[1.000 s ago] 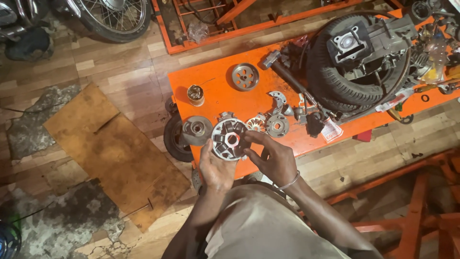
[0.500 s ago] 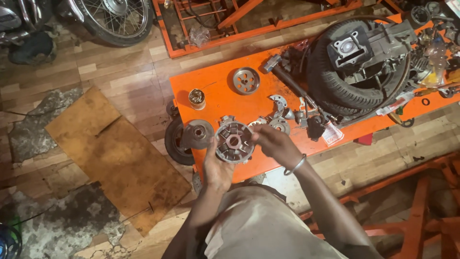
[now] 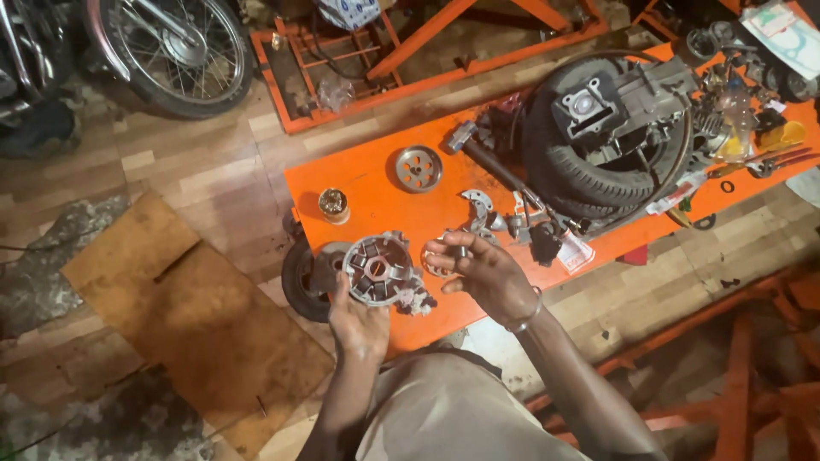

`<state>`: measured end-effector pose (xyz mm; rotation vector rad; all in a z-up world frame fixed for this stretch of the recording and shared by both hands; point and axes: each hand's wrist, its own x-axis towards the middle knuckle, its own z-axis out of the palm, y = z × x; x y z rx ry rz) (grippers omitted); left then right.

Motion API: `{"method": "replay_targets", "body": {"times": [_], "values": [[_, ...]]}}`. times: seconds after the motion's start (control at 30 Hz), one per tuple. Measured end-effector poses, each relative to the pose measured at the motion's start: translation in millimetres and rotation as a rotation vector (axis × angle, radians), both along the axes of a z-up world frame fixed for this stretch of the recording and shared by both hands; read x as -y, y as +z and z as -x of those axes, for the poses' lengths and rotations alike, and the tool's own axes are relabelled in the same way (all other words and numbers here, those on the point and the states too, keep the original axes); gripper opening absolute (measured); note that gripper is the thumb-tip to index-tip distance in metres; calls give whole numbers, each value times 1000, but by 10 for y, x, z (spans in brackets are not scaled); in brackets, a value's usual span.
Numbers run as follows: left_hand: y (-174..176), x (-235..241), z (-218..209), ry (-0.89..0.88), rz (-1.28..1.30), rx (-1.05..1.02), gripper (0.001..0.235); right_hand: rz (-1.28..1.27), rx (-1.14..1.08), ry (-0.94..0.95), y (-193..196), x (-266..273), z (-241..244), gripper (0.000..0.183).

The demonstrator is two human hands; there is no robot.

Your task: The person wipes a clutch hub and clutch plates with a cloth, then fits the plates and related components together by hand over the workbench, pressing parts into place and picking up small hardware from the table.

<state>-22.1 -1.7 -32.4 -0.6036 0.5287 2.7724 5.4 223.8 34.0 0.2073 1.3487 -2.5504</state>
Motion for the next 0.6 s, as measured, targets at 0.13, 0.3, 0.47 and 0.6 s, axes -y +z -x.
{"method": "replay_targets", "body": {"times": [0.13, 0.3, 0.47, 0.6], "values": [[-19, 3, 28, -1, 0, 32, 40, 27, -51, 20, 108, 40, -62, 38], [12, -18, 21, -25, 3, 15, 44, 132, -117, 105, -39, 57, -85, 47], [-15, -81, -21, 22, -1, 11, 43, -505, -283, 21, -19, 258, -51, 44], [-33, -137, -20, 33, 9, -12, 43, -1093, -388, -107, 250, 527, -36, 54]]}}
